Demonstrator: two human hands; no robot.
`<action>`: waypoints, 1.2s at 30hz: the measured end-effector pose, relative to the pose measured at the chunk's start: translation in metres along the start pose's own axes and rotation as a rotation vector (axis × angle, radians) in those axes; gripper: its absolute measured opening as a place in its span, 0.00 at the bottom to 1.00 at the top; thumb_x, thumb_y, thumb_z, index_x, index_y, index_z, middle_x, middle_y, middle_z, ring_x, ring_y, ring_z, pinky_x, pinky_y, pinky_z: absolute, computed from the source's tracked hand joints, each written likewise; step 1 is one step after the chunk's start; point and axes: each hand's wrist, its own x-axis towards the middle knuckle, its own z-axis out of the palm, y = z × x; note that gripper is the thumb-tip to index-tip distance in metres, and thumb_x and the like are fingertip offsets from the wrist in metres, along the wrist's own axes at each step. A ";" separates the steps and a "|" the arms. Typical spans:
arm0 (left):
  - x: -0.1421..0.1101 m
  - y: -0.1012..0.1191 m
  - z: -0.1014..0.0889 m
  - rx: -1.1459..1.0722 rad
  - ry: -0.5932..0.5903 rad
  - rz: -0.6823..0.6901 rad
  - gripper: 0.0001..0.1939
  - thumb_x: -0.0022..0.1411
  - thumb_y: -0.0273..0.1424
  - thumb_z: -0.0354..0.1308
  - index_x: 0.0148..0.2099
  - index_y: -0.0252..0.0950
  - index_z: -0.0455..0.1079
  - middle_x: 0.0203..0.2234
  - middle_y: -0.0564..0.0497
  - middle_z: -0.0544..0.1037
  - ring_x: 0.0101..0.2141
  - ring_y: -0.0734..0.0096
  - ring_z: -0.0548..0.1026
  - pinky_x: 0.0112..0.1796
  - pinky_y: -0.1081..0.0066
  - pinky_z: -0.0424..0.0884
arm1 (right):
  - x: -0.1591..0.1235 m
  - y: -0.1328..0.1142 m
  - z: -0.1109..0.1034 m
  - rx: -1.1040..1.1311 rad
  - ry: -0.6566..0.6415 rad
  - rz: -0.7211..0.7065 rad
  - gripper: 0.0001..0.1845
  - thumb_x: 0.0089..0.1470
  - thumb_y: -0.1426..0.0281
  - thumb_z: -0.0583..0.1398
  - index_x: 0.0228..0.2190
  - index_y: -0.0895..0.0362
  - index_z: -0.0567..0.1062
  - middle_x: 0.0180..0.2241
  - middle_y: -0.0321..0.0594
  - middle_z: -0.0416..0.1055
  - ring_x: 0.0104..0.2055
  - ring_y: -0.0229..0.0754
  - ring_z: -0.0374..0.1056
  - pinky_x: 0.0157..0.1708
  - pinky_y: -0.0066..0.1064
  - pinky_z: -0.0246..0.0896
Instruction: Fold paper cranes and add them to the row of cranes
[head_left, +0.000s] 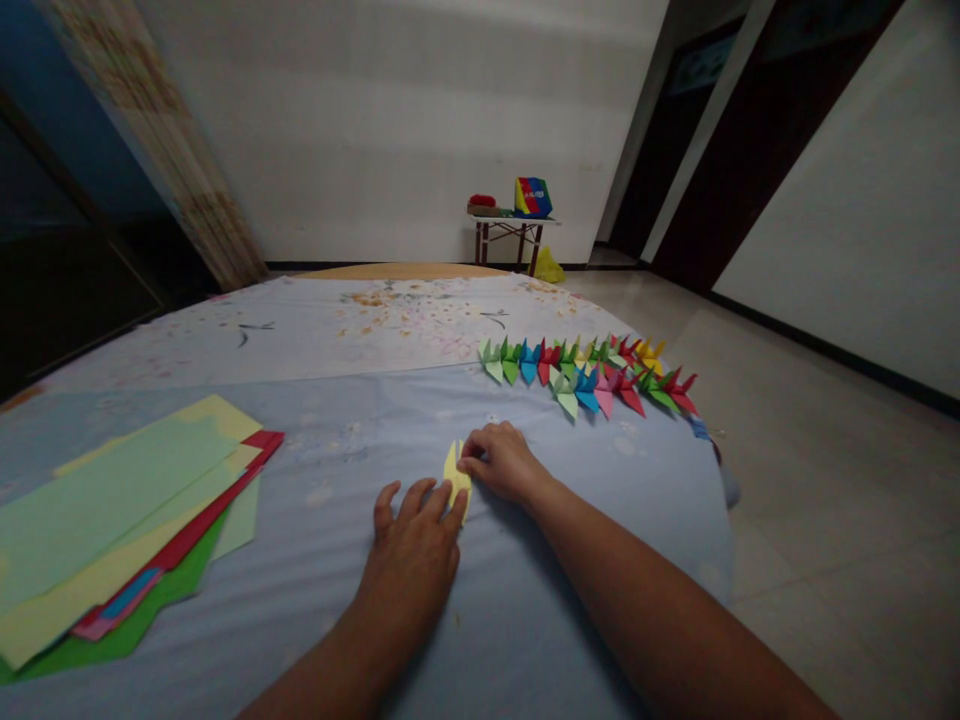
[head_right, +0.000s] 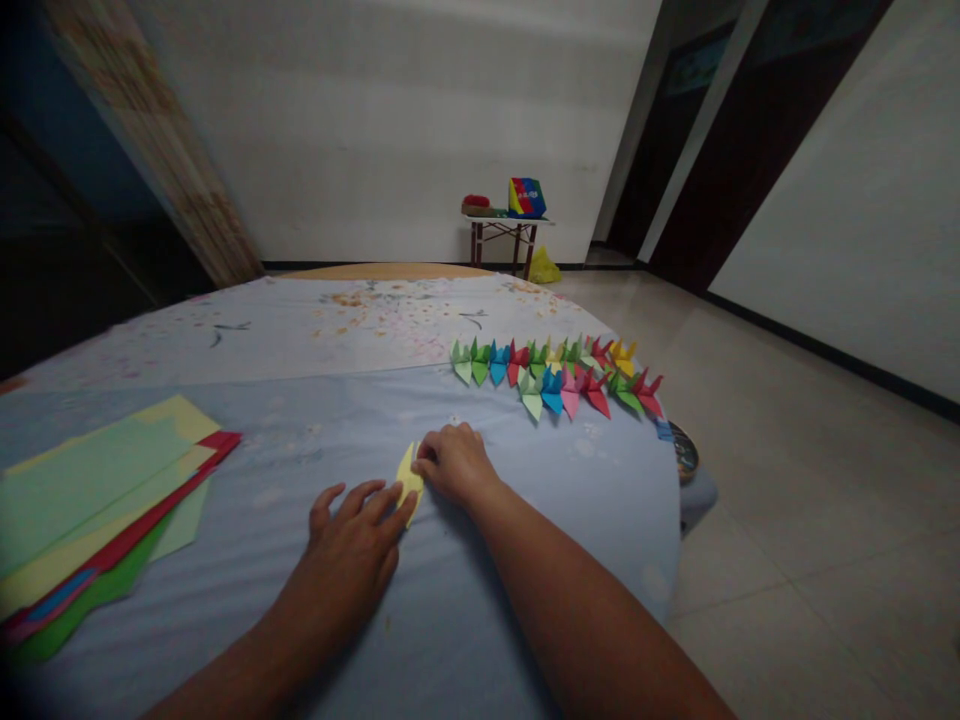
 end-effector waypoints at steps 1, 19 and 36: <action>0.000 0.000 0.000 -0.024 0.013 -0.001 0.26 0.53 0.21 0.48 0.54 0.43 0.64 0.50 0.49 0.70 0.52 0.57 0.62 0.53 0.50 0.43 | 0.000 0.000 0.000 -0.003 -0.003 0.002 0.07 0.48 0.63 0.61 0.29 0.53 0.74 0.30 0.37 0.70 0.35 0.40 0.59 0.37 0.31 0.47; 0.016 -0.024 0.003 -0.214 0.167 0.033 0.11 0.59 0.29 0.52 0.41 0.44 0.73 0.40 0.50 0.76 0.44 0.61 0.67 0.45 0.54 0.50 | -0.001 -0.001 -0.002 -0.017 -0.007 0.000 0.07 0.48 0.63 0.61 0.29 0.53 0.74 0.31 0.38 0.69 0.37 0.41 0.59 0.37 0.31 0.46; 0.008 -0.004 -0.009 -0.115 0.056 0.027 0.13 0.59 0.27 0.50 0.44 0.42 0.71 0.47 0.50 0.73 0.52 0.53 0.62 0.50 0.50 0.47 | -0.002 0.004 -0.005 0.055 -0.039 0.001 0.13 0.44 0.57 0.62 0.29 0.53 0.76 0.31 0.37 0.71 0.37 0.41 0.60 0.37 0.32 0.48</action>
